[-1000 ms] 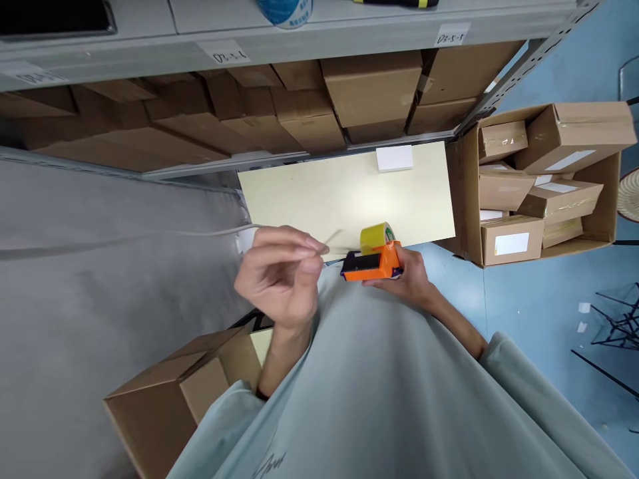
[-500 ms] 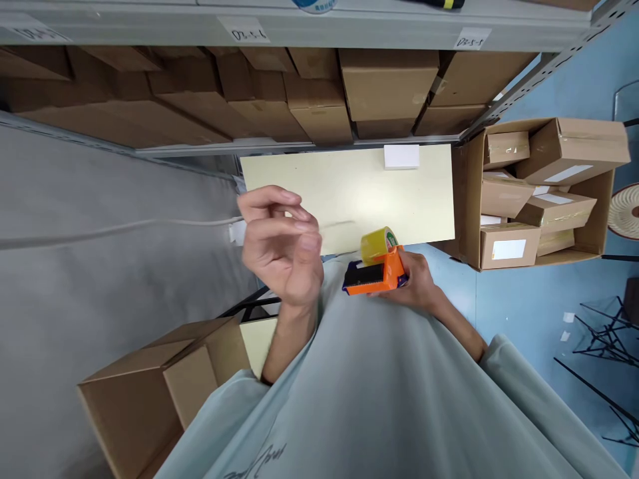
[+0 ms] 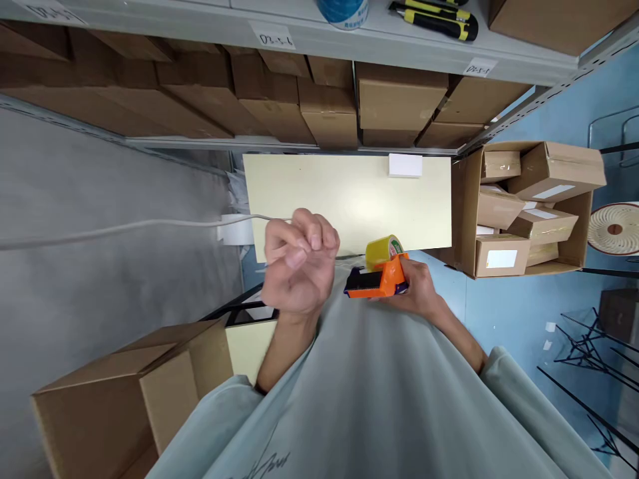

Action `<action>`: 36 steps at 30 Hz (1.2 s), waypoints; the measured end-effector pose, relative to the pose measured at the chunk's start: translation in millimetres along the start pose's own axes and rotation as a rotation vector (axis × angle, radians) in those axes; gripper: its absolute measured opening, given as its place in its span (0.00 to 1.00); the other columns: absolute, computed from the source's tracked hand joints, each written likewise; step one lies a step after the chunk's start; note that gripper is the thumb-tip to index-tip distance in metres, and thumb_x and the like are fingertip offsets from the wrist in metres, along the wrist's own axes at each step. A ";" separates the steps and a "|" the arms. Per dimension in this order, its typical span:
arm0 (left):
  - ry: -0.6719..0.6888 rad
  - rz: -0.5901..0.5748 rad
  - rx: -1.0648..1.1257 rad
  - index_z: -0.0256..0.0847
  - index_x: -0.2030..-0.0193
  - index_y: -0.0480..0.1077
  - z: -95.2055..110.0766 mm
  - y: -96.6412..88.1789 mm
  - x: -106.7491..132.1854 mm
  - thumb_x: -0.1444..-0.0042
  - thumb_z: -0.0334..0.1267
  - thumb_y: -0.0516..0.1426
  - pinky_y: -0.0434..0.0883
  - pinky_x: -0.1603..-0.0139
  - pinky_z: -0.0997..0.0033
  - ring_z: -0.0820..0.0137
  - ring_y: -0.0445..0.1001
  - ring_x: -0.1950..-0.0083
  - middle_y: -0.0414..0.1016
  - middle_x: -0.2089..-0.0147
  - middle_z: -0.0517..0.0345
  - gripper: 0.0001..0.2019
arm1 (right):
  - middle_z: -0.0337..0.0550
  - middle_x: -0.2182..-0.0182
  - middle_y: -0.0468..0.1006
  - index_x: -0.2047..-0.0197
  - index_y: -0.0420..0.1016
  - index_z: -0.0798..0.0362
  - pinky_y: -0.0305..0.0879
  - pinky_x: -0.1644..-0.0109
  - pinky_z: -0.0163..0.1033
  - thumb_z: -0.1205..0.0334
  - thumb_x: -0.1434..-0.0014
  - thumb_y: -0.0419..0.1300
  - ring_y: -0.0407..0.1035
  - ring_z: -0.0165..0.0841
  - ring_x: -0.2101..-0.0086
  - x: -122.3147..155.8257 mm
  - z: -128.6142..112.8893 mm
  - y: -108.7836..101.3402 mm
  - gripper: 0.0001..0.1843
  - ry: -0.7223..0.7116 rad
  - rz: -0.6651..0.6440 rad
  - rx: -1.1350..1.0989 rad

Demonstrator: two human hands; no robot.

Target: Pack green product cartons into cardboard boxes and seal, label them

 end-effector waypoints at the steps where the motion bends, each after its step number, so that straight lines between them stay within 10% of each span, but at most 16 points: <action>1: -0.098 -0.001 0.063 0.44 0.72 0.59 -7.2 0.3 2.5 0.43 0.55 0.69 0.64 0.71 0.69 0.70 0.62 0.70 0.58 0.70 0.61 0.25 | 0.33 0.77 0.70 0.67 0.71 0.47 0.60 0.72 0.39 0.31 0.45 0.78 0.62 0.32 0.77 -0.6 -1.3 0.6 0.31 -0.005 0.002 0.034; 21: -0.098 0.085 0.005 0.46 0.69 0.63 -14.2 -86.4 -51.5 0.48 0.54 0.73 0.68 0.65 0.65 0.69 0.66 0.68 0.64 0.69 0.60 0.25 | 0.41 0.77 0.74 0.60 0.72 0.49 0.57 0.66 0.44 0.43 0.20 0.57 0.66 0.40 0.74 -30.9 -48.9 2.6 0.21 -0.333 0.035 0.775; 36: -0.098 -0.152 -0.260 0.44 0.64 0.82 4.8 -78.6 -53.5 0.35 0.35 0.62 0.72 0.60 0.66 0.65 0.76 0.60 0.78 0.64 0.54 0.07 | 0.50 0.70 0.81 0.52 0.74 0.54 0.64 0.59 0.45 0.40 0.20 0.54 0.72 0.45 0.69 -130.7 -67.6 -26.0 0.24 -0.297 -0.036 0.998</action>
Point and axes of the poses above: each hand's wrist, its own x-axis away from the middle knuckle, its own y-axis out of the palm, z = x × y, the point moved 9 cm from there along -x, towards the middle knuckle
